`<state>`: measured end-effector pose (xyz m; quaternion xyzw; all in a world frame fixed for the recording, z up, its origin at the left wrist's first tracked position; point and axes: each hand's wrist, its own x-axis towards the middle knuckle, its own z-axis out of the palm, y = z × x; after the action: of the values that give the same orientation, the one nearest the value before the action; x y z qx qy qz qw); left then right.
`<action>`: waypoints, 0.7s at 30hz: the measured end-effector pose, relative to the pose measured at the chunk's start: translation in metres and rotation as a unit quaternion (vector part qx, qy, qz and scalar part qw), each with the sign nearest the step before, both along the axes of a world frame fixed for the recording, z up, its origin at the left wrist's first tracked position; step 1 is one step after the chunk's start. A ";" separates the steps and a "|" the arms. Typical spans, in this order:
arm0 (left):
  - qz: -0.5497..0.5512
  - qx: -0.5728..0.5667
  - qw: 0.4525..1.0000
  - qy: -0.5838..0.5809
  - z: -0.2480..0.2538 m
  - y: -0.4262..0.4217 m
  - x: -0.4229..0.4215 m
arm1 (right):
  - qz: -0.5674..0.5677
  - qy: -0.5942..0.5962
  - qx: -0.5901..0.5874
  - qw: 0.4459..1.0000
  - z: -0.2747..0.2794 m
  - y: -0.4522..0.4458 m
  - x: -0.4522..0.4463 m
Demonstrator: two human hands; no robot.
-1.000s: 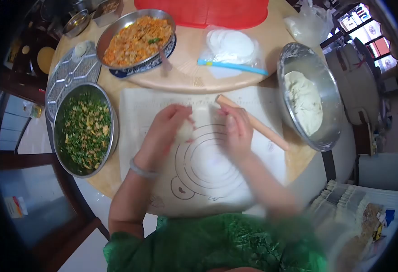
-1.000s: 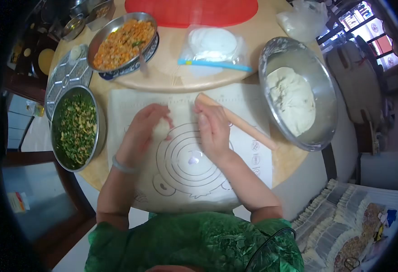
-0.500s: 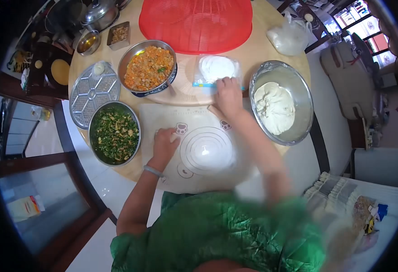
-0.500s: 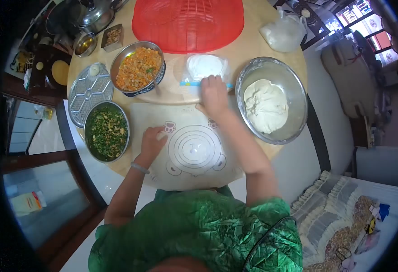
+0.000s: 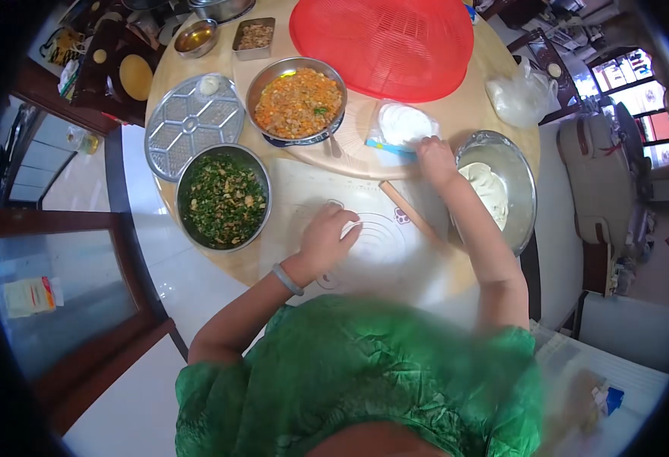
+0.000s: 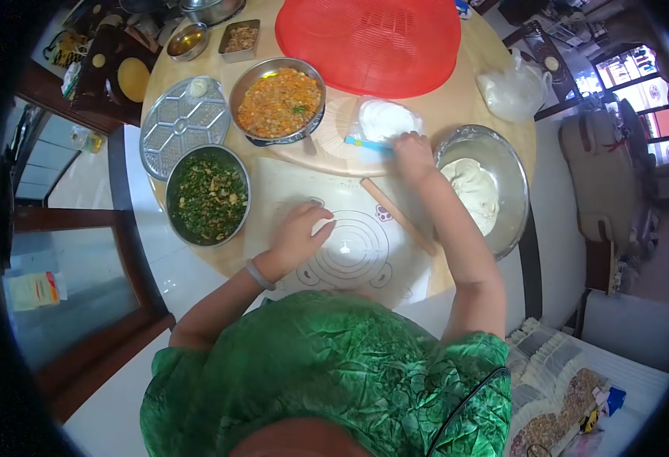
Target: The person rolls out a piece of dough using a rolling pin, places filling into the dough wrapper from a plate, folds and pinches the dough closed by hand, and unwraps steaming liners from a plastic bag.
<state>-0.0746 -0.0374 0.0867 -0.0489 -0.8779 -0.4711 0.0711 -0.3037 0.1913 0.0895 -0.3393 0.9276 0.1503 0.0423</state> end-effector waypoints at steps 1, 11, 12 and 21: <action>-0.022 0.039 0.998 -0.034 -0.007 0.009 -0.008 | -0.010 -0.003 -0.028 1.000 0.000 0.002 -0.002; 0.043 0.323 0.905 -0.273 -0.046 0.091 -0.132 | -0.007 -0.093 -0.317 0.944 -0.011 0.013 -0.021; 0.022 0.249 0.950 -0.189 -0.047 0.094 -0.138 | -0.020 -0.115 -0.332 0.936 -0.010 0.017 -0.024; -0.013 -0.024 0.997 -0.078 -0.035 0.100 -0.148 | -0.071 -0.269 -0.408 0.869 0.019 0.023 -0.043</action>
<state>-0.2224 0.0625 0.0516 -0.0253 -0.8912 -0.4528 -0.0049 -0.3463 0.2144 0.1090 -0.2865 0.8807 -0.3421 0.1590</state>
